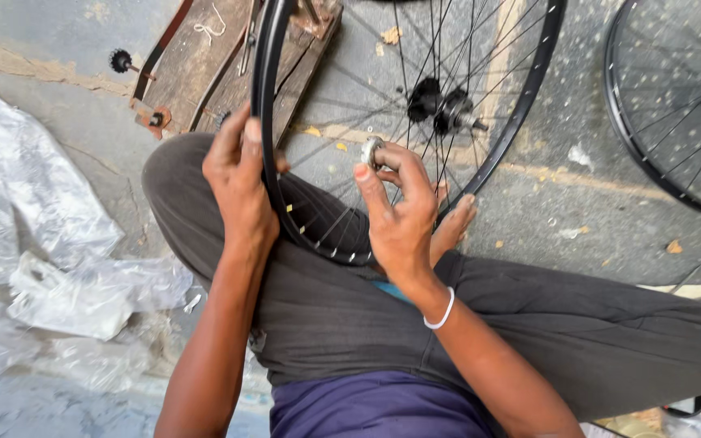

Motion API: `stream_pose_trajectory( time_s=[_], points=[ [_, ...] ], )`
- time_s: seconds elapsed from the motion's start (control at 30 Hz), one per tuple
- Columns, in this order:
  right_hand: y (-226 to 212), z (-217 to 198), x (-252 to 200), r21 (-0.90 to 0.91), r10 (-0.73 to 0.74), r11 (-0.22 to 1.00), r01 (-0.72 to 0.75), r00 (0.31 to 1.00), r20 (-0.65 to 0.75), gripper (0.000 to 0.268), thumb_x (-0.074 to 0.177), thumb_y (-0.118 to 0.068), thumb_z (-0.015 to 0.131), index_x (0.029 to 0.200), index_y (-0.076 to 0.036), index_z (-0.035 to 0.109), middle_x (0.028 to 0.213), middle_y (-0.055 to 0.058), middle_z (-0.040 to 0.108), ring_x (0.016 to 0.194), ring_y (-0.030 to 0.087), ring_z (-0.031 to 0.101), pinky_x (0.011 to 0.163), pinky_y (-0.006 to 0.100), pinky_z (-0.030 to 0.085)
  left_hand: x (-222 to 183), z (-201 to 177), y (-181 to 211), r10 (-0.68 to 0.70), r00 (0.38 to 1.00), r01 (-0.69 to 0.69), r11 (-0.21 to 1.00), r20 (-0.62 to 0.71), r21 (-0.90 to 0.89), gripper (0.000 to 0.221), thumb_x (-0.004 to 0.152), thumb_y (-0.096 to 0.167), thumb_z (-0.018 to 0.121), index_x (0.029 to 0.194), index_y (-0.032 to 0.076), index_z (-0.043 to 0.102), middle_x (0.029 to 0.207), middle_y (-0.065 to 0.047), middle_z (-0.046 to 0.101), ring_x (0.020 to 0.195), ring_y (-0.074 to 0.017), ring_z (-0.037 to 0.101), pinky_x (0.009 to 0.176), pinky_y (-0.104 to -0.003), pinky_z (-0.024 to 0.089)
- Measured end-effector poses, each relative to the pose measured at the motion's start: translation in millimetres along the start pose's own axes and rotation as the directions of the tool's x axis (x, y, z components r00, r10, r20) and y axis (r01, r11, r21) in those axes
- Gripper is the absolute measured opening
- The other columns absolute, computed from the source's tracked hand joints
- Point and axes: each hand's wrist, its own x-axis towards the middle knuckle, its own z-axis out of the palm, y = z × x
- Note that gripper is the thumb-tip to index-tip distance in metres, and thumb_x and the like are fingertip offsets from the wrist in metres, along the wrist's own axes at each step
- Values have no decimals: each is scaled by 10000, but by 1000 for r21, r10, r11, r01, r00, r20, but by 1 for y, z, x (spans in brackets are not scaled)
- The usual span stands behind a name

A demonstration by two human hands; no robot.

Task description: The person works on a bicycle wheel by hand, inserting spokes into the rim and later handling and threading components onto the central hub.

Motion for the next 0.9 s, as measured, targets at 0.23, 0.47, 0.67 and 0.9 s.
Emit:
stream_pose_trajectory(
  time_s=[0.23,0.47,0.67,0.9],
  points=[
    [-5,11,16,-254,-155,953,167,986,66,253,1025,-190,755,1166,1,666,1198,142,695,1132,258,703,1004,360,563,7,-3,-10,-1,1000,2,994,9,-106,412,1032,275,696,1313,-25,679,945,-19,674,691,-86,592,637,-257,525],
    [2,28,26,-261,-295,910,323,945,140,395,1002,-143,797,1311,-1,596,1242,140,671,1153,238,677,1023,366,557,2,-1,-11,16,1000,-15,996,9,-89,378,1053,292,720,1236,-38,700,983,-52,684,813,-121,639,724,-289,559],
    [7,34,38,-279,-263,896,345,919,293,340,1031,-175,770,1330,-58,657,1271,122,708,1164,245,681,988,348,556,3,4,2,-11,998,16,997,60,-80,446,1021,359,686,1270,-10,655,1021,-37,696,879,-115,677,762,-269,566],
    [-14,25,71,-101,-356,873,476,767,534,434,886,-142,730,1265,41,628,1208,197,696,1148,333,651,1008,462,464,2,1,-5,-18,997,29,990,77,-140,343,1071,339,703,1029,-1,679,869,-35,652,787,-99,611,748,-260,520]
  ],
)
